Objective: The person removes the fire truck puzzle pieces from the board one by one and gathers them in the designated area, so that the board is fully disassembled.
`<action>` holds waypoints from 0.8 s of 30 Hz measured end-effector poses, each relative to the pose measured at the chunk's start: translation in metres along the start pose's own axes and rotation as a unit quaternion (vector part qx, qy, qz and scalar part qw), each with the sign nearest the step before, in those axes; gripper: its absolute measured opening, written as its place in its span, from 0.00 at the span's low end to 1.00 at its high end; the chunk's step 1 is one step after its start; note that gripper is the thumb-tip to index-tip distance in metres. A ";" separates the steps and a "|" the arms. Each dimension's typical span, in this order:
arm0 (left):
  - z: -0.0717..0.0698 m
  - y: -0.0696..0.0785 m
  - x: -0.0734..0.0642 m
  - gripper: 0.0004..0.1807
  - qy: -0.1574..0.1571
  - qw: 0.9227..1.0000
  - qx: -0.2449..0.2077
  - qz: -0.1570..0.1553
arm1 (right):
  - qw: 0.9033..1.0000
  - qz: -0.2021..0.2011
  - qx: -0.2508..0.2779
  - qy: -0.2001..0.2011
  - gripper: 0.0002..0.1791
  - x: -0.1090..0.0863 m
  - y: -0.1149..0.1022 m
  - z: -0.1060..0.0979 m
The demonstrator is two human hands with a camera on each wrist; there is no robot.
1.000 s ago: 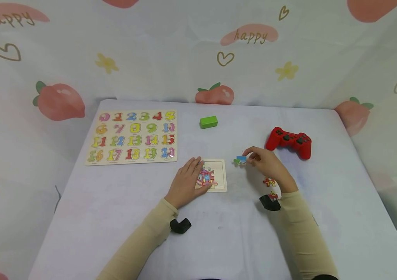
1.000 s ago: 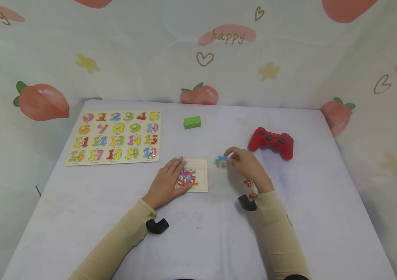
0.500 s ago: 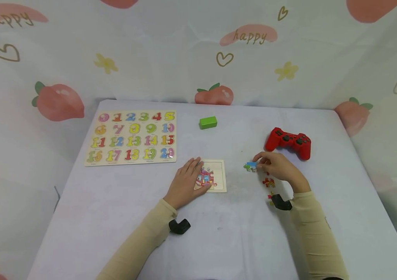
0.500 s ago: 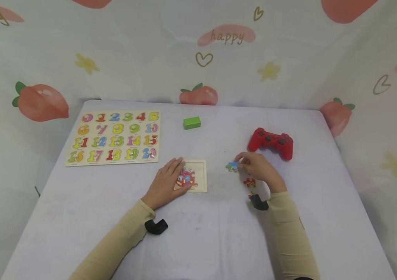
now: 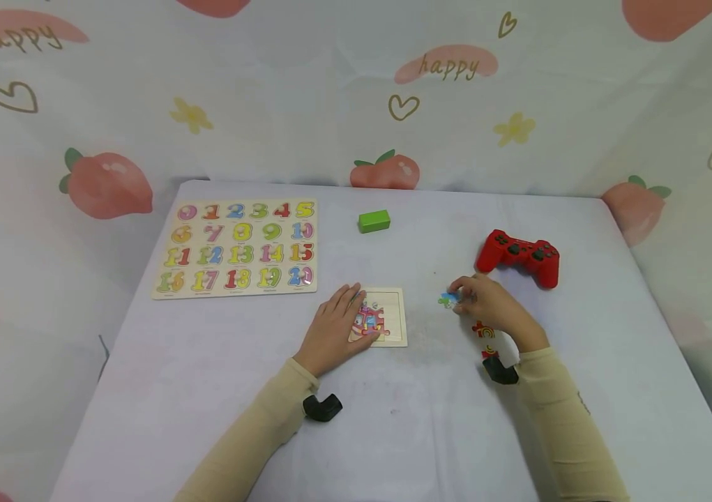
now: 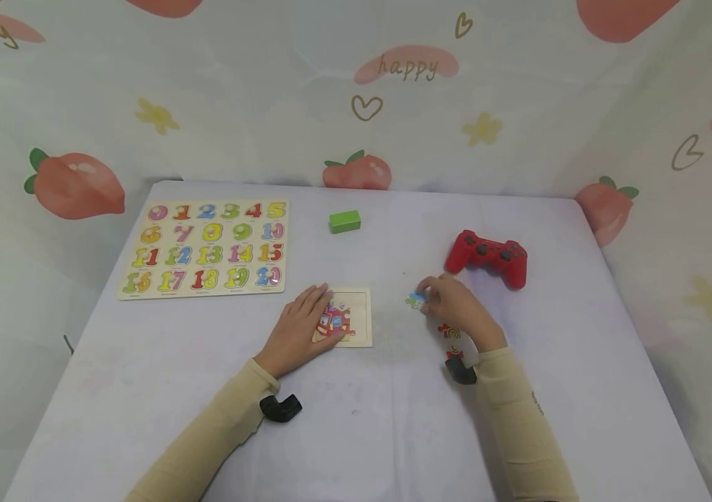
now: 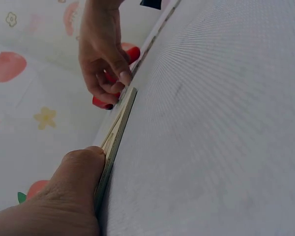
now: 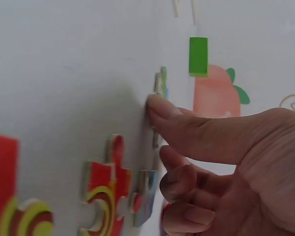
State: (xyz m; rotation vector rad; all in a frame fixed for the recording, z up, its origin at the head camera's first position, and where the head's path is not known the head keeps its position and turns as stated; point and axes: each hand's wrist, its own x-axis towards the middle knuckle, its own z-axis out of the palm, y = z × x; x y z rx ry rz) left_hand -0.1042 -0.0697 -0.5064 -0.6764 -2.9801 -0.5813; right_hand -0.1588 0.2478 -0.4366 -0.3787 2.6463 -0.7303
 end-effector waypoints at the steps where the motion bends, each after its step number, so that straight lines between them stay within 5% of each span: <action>1: 0.000 0.000 0.000 0.46 0.002 1.000 -0.002 0.001 | 1.000 -0.001 -0.001 0.001 0.15 -0.001 0.000 0.001; 16: 0.001 -0.001 0.000 0.47 0.000 1.000 0.004 -0.002 | 1.000 -0.009 -0.001 0.016 0.15 0.000 0.004 0.008; 20: 0.003 -0.002 0.000 0.46 0.004 1.000 0.004 0.002 | 1.000 0.010 0.002 0.013 0.19 -0.003 -0.002 -0.001; 24: 0.003 -0.002 0.000 0.46 0.010 1.000 0.003 0.007 | 0.998 0.017 0.017 0.056 0.22 -0.008 -0.011 -0.018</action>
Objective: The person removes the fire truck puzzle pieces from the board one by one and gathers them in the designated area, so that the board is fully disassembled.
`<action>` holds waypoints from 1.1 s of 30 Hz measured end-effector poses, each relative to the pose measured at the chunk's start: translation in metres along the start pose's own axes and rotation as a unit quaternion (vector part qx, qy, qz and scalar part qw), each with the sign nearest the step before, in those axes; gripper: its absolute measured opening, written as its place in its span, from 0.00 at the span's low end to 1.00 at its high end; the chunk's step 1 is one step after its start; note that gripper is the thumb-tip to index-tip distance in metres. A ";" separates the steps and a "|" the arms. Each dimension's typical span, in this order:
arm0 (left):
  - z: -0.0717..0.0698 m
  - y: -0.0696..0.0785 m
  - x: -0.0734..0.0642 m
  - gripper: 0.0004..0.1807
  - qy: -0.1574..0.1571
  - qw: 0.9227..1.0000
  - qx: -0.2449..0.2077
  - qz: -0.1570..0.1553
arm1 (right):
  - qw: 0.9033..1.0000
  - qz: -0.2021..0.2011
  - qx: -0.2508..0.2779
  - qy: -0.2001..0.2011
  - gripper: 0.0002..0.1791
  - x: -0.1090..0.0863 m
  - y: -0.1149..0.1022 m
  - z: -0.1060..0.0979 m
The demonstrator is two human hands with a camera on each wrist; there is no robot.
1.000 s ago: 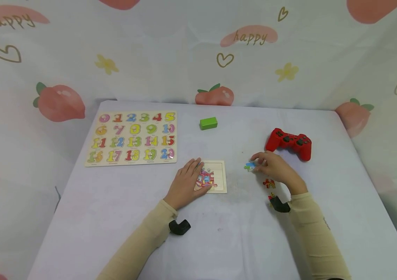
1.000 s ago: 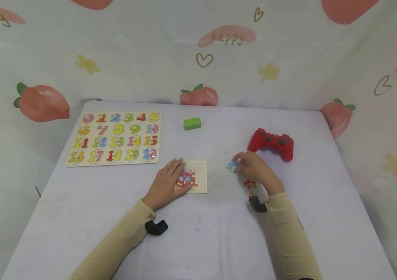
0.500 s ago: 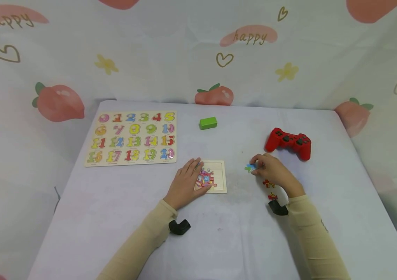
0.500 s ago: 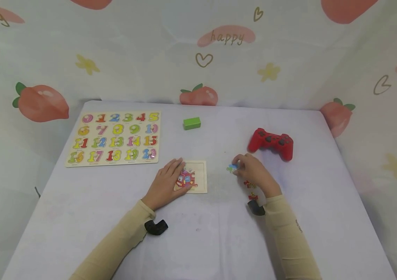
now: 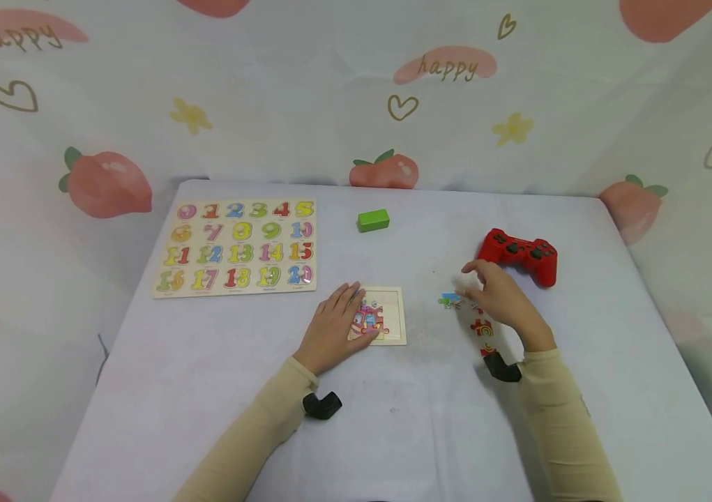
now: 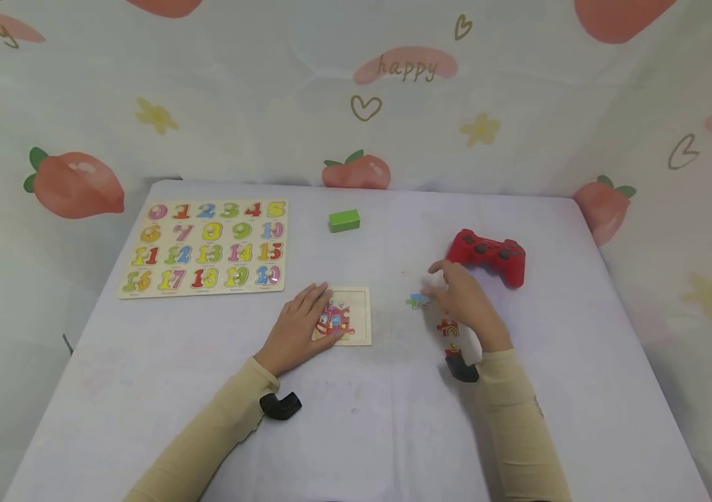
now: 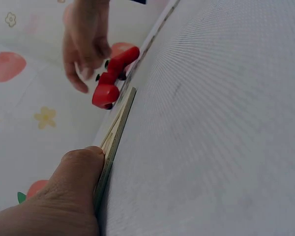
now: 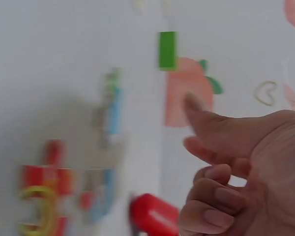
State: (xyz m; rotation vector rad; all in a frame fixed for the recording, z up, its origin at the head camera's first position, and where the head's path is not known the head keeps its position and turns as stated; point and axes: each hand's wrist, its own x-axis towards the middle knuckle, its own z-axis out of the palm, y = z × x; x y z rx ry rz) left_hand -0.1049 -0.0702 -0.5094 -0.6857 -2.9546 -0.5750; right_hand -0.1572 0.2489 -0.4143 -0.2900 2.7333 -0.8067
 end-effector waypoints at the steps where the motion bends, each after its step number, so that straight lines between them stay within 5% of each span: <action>1: 0.000 0.000 0.000 0.46 0.001 1.000 -0.001 0.001 | 1.000 -0.003 0.005 0.017 0.22 -0.001 -0.002 -0.003; 6: 0.000 -0.001 0.000 0.46 0.003 1.000 -0.007 0.002 | 0.997 -0.021 0.033 0.063 0.21 0.000 -0.014 -0.004; 21: -0.005 0.002 0.001 0.46 -0.012 1.000 -0.019 -0.013 | 0.993 -0.108 0.041 -0.038 0.20 0.020 -0.065 0.081; 33: -0.003 0.000 0.001 0.45 -0.004 1.000 -0.026 -0.010 | 0.991 -0.123 -0.028 -0.038 0.13 0.019 -0.084 0.099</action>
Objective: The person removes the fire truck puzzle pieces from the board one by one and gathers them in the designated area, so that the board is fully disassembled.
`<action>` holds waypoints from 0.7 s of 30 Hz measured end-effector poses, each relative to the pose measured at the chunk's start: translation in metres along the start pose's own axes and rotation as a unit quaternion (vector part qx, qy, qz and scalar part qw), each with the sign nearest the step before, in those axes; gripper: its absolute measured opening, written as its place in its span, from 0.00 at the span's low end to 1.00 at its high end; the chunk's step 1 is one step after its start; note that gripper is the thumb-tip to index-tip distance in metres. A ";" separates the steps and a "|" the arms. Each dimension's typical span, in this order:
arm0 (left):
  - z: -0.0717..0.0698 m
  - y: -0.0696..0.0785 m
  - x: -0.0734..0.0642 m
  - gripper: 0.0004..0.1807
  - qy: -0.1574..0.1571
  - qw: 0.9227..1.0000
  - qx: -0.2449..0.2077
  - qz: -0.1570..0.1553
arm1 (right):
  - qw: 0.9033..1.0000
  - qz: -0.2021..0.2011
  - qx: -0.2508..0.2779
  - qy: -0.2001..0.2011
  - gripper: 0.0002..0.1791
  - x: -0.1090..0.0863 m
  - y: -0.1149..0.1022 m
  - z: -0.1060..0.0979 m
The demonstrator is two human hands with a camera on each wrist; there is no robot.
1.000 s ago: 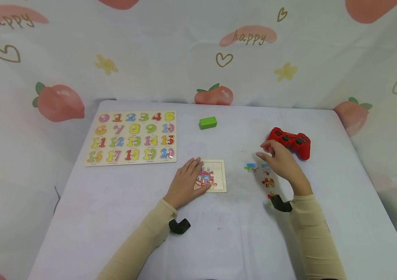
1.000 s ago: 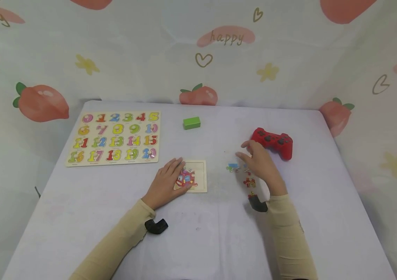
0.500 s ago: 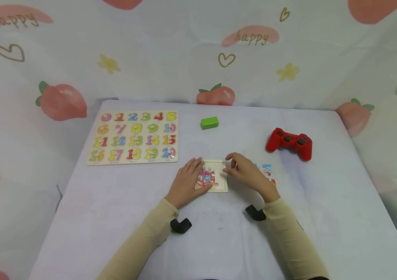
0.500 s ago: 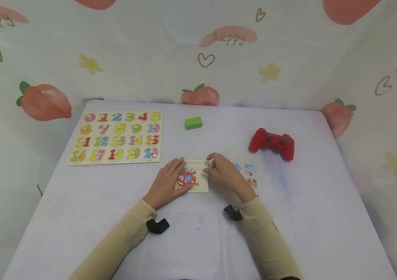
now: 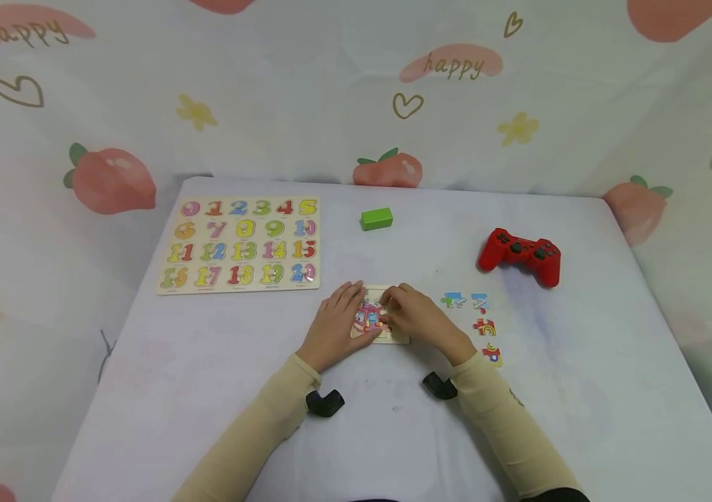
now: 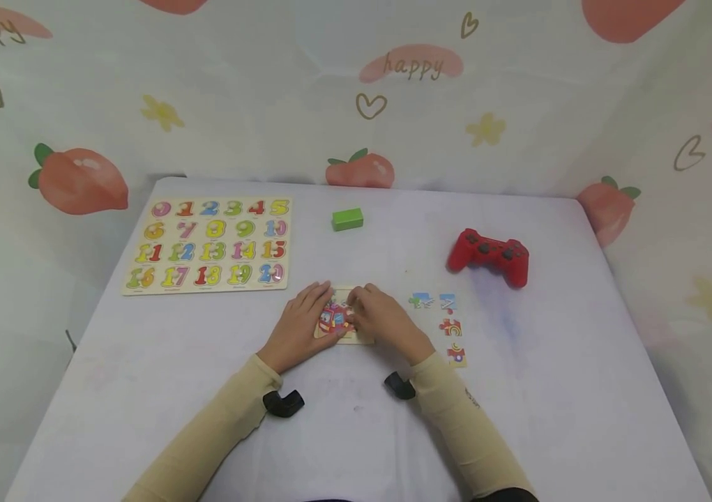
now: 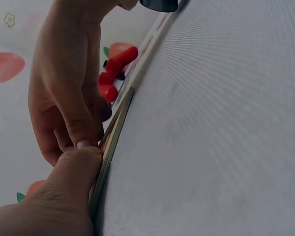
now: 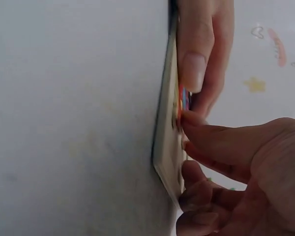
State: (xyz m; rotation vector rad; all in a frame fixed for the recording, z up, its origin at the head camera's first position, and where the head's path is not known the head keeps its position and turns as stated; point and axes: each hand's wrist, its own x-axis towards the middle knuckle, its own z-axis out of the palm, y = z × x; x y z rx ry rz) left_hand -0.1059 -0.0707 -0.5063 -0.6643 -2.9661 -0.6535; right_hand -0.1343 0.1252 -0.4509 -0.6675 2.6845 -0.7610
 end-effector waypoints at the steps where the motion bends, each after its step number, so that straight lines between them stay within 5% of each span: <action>1: 0.000 0.000 0.000 0.45 0.001 1.000 0.001 0.000 | 1.000 -0.002 -0.001 0.003 0.12 0.000 0.000 0.001; 21: 0.000 -0.001 0.001 0.45 0.005 1.000 -0.006 0.004 | 0.999 -0.001 0.004 0.036 0.12 0.000 -0.002 0.006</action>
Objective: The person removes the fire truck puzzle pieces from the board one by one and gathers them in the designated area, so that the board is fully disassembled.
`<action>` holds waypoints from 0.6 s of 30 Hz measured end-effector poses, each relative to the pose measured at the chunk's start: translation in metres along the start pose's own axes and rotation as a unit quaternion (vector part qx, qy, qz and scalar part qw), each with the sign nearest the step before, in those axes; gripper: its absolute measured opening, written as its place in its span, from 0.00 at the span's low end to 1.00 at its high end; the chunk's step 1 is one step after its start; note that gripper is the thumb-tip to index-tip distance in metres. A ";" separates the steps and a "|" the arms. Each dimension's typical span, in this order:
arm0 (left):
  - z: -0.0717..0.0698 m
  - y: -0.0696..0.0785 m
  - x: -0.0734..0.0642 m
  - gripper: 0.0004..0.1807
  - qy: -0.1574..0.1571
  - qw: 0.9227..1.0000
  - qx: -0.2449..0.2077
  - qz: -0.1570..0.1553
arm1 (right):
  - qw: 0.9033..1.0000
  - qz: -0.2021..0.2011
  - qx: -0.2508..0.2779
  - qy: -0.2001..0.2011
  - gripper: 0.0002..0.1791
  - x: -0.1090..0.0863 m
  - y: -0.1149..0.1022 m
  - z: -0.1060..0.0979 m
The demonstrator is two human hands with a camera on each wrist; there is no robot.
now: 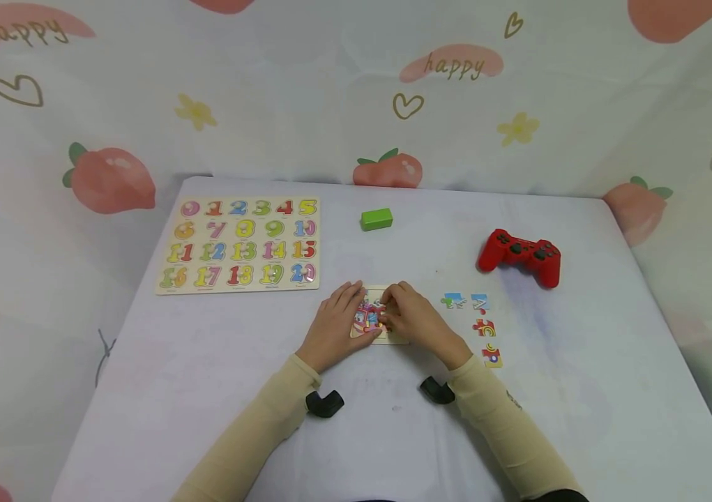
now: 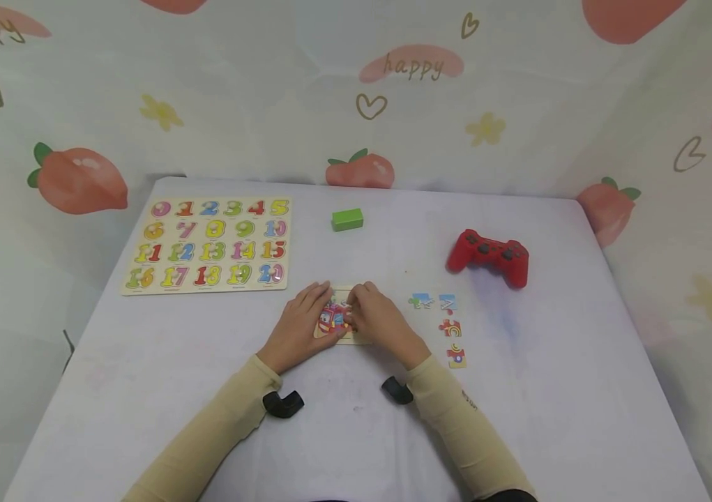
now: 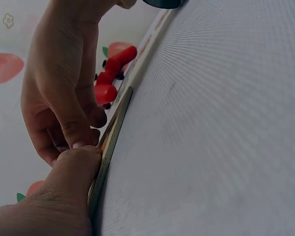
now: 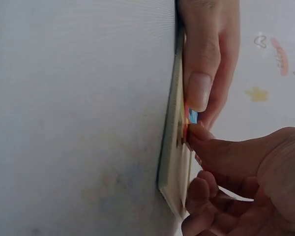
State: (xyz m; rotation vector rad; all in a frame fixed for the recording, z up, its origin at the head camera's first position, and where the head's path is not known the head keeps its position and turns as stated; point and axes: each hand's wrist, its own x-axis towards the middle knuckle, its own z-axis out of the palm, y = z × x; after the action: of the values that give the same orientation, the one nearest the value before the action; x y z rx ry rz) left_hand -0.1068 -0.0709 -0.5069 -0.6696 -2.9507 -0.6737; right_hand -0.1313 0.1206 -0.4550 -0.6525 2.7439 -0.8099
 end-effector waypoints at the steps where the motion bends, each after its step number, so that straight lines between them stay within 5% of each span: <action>1: 0.000 0.000 0.000 0.46 0.000 1.000 0.000 0.000 | 1.000 -0.001 0.001 0.000 0.12 0.000 0.000 0.000; 18: -0.004 0.003 0.000 0.46 0.001 1.000 -0.023 -0.017 | 0.994 0.053 0.098 -0.002 0.05 0.004 0.000 -0.004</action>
State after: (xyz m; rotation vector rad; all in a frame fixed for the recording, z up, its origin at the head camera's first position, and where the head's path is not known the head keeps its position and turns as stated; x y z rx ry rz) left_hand -0.1059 -0.0696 -0.5023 -0.6237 -2.9586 -0.7479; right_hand -0.1356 0.1208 -0.4515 -0.4657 2.6234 -1.0345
